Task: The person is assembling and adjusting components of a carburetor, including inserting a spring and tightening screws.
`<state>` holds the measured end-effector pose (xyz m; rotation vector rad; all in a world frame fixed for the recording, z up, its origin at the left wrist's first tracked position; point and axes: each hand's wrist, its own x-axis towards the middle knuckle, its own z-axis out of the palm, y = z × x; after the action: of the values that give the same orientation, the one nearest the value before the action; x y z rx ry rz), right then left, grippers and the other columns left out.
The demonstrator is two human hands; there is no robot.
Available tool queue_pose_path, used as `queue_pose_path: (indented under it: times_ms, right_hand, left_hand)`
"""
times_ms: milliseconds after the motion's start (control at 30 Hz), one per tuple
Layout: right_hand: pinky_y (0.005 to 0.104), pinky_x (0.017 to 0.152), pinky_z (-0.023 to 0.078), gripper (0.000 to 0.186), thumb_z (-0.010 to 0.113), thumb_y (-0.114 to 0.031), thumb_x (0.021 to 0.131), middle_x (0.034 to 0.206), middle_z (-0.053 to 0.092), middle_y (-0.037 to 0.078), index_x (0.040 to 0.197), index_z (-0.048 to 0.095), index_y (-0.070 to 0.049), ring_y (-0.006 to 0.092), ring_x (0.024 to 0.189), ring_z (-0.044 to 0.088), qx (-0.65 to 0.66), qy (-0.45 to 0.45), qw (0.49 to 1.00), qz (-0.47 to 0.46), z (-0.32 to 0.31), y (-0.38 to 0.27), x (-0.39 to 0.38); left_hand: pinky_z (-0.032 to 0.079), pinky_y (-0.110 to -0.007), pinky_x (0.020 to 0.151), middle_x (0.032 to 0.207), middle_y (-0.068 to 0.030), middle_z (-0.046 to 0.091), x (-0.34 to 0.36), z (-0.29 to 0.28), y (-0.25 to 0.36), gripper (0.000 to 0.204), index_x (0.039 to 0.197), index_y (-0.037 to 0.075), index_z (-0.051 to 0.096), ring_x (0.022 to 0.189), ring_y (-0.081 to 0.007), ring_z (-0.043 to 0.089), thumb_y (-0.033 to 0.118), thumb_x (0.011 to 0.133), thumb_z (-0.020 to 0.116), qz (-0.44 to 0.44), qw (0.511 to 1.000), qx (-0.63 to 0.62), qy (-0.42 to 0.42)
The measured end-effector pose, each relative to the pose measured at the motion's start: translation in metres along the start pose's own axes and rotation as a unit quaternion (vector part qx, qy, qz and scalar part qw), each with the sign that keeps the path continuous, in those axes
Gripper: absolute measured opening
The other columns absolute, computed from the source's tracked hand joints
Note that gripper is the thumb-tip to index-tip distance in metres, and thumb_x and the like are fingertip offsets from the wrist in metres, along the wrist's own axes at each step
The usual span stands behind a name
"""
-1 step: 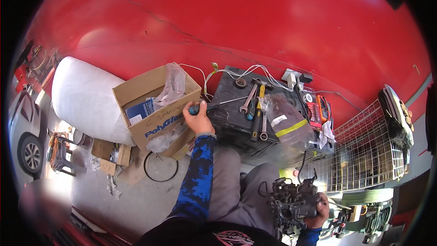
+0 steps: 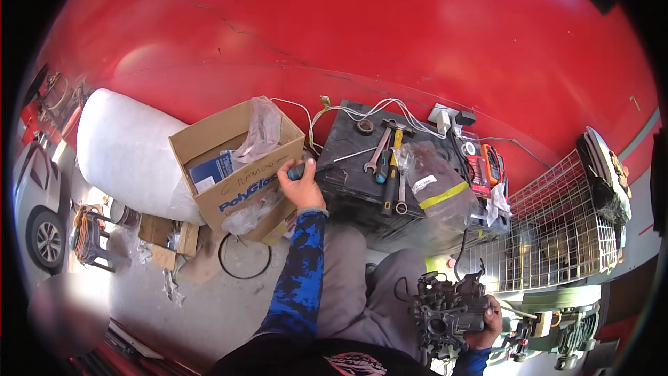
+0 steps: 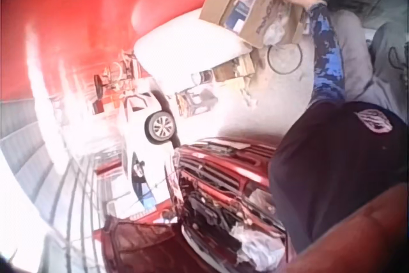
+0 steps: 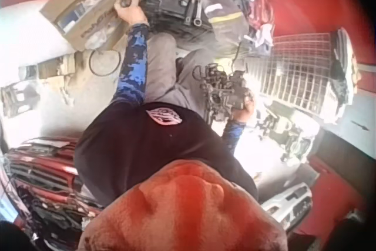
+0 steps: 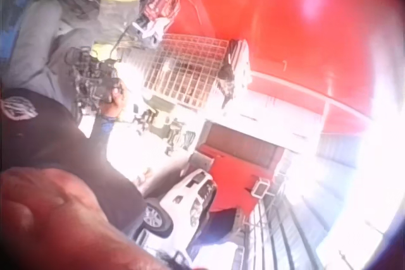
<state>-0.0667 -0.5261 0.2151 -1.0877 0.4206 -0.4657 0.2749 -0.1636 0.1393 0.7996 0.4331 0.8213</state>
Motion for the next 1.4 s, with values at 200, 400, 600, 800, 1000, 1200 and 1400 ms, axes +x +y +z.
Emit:
queue_pose_path:
  times_ms: [200, 400, 600, 800, 1000, 1200, 1400]
  right_hand:
    - [0.0487, 0.093, 0.058, 0.050, 0.070, -0.026, 0.084, 0.118, 0.068, 0.022, 0.124, 0.061, 0.002, 0.0370, 0.104, 0.068, 0.125, -0.019, 0.989, 0.083, -0.011, 0.019, 0.012]
    - [0.0512, 0.097, 0.055, 0.048, 0.066, -0.029, 0.090, 0.117, 0.072, 0.019, 0.127, 0.063, 0.002, 0.0355, 0.106, 0.070, 0.313, -0.177, 0.917, 0.171, 0.042, 0.025, 0.047]
    - [0.0489, 0.098, 0.053, 0.046, 0.061, -0.030, 0.094, 0.118, 0.070, 0.018, 0.126, 0.064, 0.002, 0.0344, 0.106, 0.068, 0.337, -0.142, 0.915, 0.172, 0.103, 0.002, 0.051]
    - [0.0506, 0.101, 0.051, 0.046, 0.067, -0.031, 0.091, 0.117, 0.072, 0.017, 0.125, 0.066, 0.000, 0.0336, 0.108, 0.068, 0.507, -0.261, 0.793, 0.213, 0.169, -0.004, 0.069]
    - [0.0476, 0.094, 0.055, 0.045, 0.063, -0.037, 0.096, 0.118, 0.071, 0.014, 0.125, 0.065, -0.003, 0.0285, 0.110, 0.068, 0.314, -0.035, 0.947, 0.060, 0.221, 0.011, 0.056]
    - [0.0513, 0.106, 0.050, 0.039, 0.056, -0.034, 0.102, 0.129, 0.071, 0.011, 0.128, 0.067, -0.007, 0.0314, 0.119, 0.067, 0.290, -0.219, 0.929, 0.065, 0.201, 0.026, 0.063]
    - [0.0524, 0.110, 0.048, 0.046, 0.063, -0.032, 0.099, 0.139, 0.065, 0.013, 0.138, 0.060, -0.007, 0.0321, 0.129, 0.061, 0.275, -0.453, 0.811, 0.248, 0.201, 0.006, 0.046]
  left_hand:
    - [0.050, -0.033, 0.093, 0.102, -0.0074, 0.068, -0.009, 0.011, 0.005, 0.035, 0.108, 0.003, 0.063, 0.097, -0.0191, 0.063, 0.021, 0.087, 0.085, 0.091, 0.932, 0.340, -0.087]
    - [0.043, -0.040, 0.105, 0.133, -0.0196, 0.060, 0.025, -0.023, 0.001, 0.050, 0.135, 0.001, 0.061, 0.119, -0.0297, 0.058, 0.034, 0.098, 0.071, 0.133, 0.911, 0.304, -0.242]
    - [0.041, -0.043, 0.108, 0.151, -0.0178, 0.047, -0.021, -0.076, 0.066, 0.063, 0.154, 0.003, 0.040, 0.134, -0.0301, 0.050, 0.030, 0.103, 0.063, 0.128, 0.917, 0.268, -0.268]
    - [0.043, -0.040, 0.110, 0.150, -0.0114, 0.051, -0.129, -0.092, 0.135, 0.064, 0.153, 0.006, 0.041, 0.133, -0.0249, 0.054, 0.031, 0.100, 0.067, -0.375, 0.783, -0.108, -0.485]
    - [0.045, -0.038, 0.107, 0.139, -0.0053, 0.059, -0.165, -0.054, 0.167, 0.068, 0.150, 0.009, 0.044, 0.126, -0.0174, 0.057, 0.032, 0.095, 0.076, -0.275, 0.793, -0.158, -0.520]
    - [0.049, -0.038, 0.100, 0.130, -0.0044, 0.064, -0.155, -0.015, 0.209, 0.041, 0.141, 0.012, 0.053, 0.119, -0.0179, 0.062, 0.023, 0.103, 0.064, -0.358, 0.811, -0.159, -0.435]
    - [0.050, -0.035, 0.099, 0.127, -0.0052, 0.065, -0.119, -0.008, 0.218, 0.045, 0.140, 0.007, 0.054, 0.116, -0.0168, 0.062, 0.023, 0.100, 0.069, -0.272, 0.818, -0.095, -0.497]
